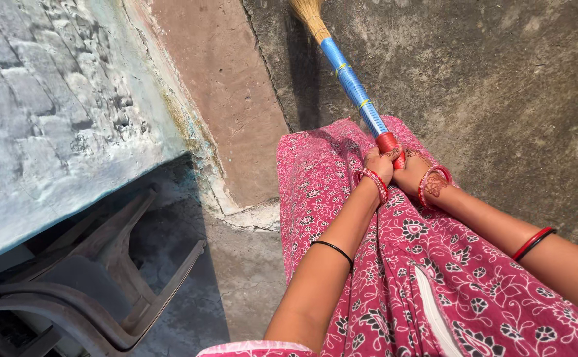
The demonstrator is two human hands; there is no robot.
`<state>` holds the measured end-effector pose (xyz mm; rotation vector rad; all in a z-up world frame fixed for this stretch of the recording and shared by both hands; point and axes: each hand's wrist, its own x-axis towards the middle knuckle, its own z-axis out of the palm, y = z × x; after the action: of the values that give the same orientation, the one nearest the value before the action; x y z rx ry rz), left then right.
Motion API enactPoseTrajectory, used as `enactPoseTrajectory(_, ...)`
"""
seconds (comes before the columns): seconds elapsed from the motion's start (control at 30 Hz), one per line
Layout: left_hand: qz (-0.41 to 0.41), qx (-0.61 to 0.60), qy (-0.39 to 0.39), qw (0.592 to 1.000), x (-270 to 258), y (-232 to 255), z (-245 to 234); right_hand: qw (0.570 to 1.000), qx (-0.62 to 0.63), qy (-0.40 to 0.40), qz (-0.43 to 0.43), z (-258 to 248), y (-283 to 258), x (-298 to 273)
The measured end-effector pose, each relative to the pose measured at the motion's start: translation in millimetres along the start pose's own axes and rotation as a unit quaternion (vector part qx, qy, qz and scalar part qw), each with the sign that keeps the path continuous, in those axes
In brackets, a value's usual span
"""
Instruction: The person sweeps an outdoor concrete floor using a broom, moving leaves and debris into piles while walking.
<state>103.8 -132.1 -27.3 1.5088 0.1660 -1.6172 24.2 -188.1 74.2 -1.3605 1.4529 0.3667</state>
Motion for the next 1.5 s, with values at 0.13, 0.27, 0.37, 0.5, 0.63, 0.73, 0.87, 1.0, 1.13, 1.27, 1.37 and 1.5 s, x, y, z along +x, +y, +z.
enactPoseTrajectory(0.13,0.001,0.018,0.177,0.984,-12.1,-7.9,-14.2,0.983,-0.166,-0.052,-0.064,1.6,-23.8,12.0)
enactPoseTrajectory(0.27,-0.051,-0.077,0.251,0.963,-4.1,-6.1,-43.0,0.961,-0.209,-0.165,-0.071,23.3,-35.9,39.2)
enactPoseTrajectory(0.37,-0.162,-0.054,0.274,0.947,-11.8,5.1,-63.6,0.956,-0.220,-0.185,-0.053,44.6,-33.7,53.3)
enactPoseTrajectory(0.5,-0.175,0.023,0.197,0.964,9.5,32.2,-65.1,0.989,-0.094,-0.108,0.044,44.8,-35.9,53.6)
enactPoseTrajectory(0.63,-0.108,0.116,0.100,0.982,54.1,91.0,-69.2,0.993,0.022,0.009,0.115,44.0,-87.8,58.8)
enactPoseTrajectory(0.73,-0.039,0.152,0.048,0.987,66.4,138.8,-88.4,0.994,0.018,0.025,0.101,48.4,-139.0,66.0)
enactPoseTrajectory(0.87,-0.005,0.106,0.066,0.992,28.2,164.2,-100.5,0.998,-0.057,0.016,-0.015,55.6,-172.4,49.8)
enactPoseTrajectory(1.0,-0.104,0.051,0.155,0.981,-33.7,144.6,-137.2,0.989,-0.082,-0.118,-0.022,99.0,-167.1,20.9)
enactPoseTrajectory(1.13,-0.212,-0.034,0.188,0.958,-36.4,127.7,-203.8,0.978,-0.116,-0.170,0.028,152.2,-172.8,23.9)
enactPoseTrajectory(1.27,-0.256,-0.016,0.168,0.952,-12.1,130.2,-224.6,0.977,-0.089,-0.161,0.110,161.7,-188.8,30.4)
enactPoseTrajectory(1.37,-0.227,0.046,0.127,0.964,16.4,155.8,-208.2,0.976,0.071,-0.099,0.181,152.4,-200.2,39.0)
enactPoseTrajectory(1.5,-0.123,0.138,0.059,0.981,61.1,213.7,-198.3,0.974,0.146,-0.013,0.175,142.2,-238.8,81.0)
